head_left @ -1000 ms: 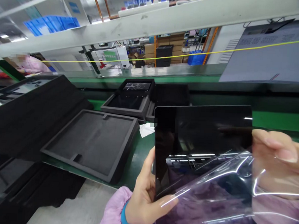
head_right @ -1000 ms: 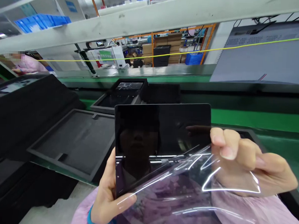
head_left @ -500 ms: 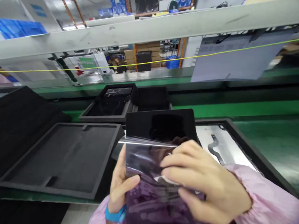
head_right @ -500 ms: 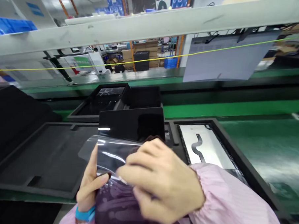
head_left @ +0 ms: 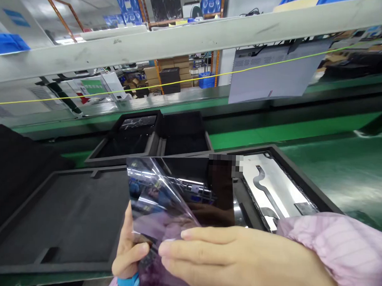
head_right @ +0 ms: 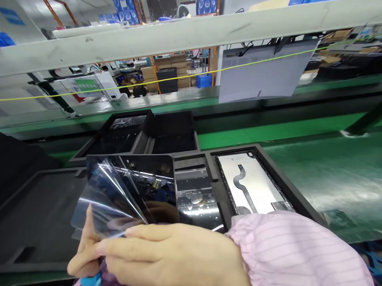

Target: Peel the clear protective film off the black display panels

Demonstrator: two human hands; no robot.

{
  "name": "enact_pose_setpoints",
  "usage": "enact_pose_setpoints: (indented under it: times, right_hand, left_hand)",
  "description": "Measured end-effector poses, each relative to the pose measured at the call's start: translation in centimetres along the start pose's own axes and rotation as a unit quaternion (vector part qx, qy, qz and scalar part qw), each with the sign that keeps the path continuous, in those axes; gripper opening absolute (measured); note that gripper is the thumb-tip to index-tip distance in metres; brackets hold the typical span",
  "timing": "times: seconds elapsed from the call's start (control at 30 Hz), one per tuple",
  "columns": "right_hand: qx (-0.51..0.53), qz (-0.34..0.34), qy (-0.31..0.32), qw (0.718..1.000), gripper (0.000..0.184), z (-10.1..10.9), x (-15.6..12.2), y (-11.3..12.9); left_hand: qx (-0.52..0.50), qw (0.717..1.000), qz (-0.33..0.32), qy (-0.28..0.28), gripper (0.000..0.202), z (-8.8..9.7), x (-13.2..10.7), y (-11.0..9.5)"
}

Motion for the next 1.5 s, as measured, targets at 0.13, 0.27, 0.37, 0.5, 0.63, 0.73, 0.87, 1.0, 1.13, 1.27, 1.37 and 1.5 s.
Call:
enact_pose_setpoints:
  times: [0.13,0.27,0.37,0.5,0.63,0.73,0.87,1.0,1.13,1.27,1.37,1.5]
  right_hand:
    - [0.019,0.021,0.080,0.996,0.018,-0.3,-0.2,-1.0]
    - [0.080,0.027,0.074,0.994,0.020,1.1,-0.2,-3.7]
    - [0.139,-0.009,0.090,0.986,0.019,1.7,-0.3,-6.6]
    - [0.172,-0.016,0.103,0.980,0.020,2.3,-0.6,-8.8]
    - [0.132,-0.020,0.021,0.991,0.012,3.2,-0.4,-9.8]
    - [0.040,-0.084,-0.130,0.987,0.023,4.5,-0.4,-11.1]
    - [0.043,-0.190,-0.237,0.952,0.025,4.6,-1.4,-13.1]
    - [0.108,-0.235,-0.264,0.929,0.022,3.9,-2.1,-14.6]
    - [0.138,-0.266,-0.267,0.916,0.022,3.6,-2.5,-15.6]
    - [0.147,-0.279,-0.264,0.911,0.020,3.2,-2.5,-16.1]
    - [0.149,-0.284,-0.262,0.910,0.019,3.0,-2.5,-16.4]
    - [0.165,-0.280,-0.263,0.908,0.020,2.9,-2.7,-16.7]
  left_hand:
    - [-0.020,1.000,-0.008,-0.007,0.069,-0.9,0.7,-0.2]
    - [0.007,0.998,-0.043,-0.037,0.056,-1.9,1.8,-1.0]
    - [0.012,0.999,-0.032,-0.015,0.054,-2.8,2.9,-0.6]
    - [0.023,0.999,-0.011,-0.021,0.048,-3.0,3.7,0.0]
    - [0.028,0.999,0.010,0.016,0.049,-3.9,4.1,0.7]
    - [0.065,0.998,-0.019,-0.008,0.049,-2.7,4.5,1.0]
    - [0.152,0.980,-0.092,-0.094,0.043,1.0,5.1,1.1]
    - [0.214,0.959,-0.138,-0.126,0.028,2.9,5.3,1.4]
    - [0.228,0.956,-0.146,-0.117,0.021,2.5,5.4,1.3]
    - [0.225,0.960,-0.128,-0.111,0.018,2.0,5.6,1.2]
    - [0.214,0.964,-0.116,-0.104,0.018,1.8,5.7,1.4]
    - [0.202,0.971,-0.097,-0.087,0.018,0.5,4.9,0.6]
Point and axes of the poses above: each hand's wrist, its own x-axis towards the middle knuckle, its own z-axis out of the back of the hand, y = z × x, the point moved 9 cm from there along x, towards the middle knuckle
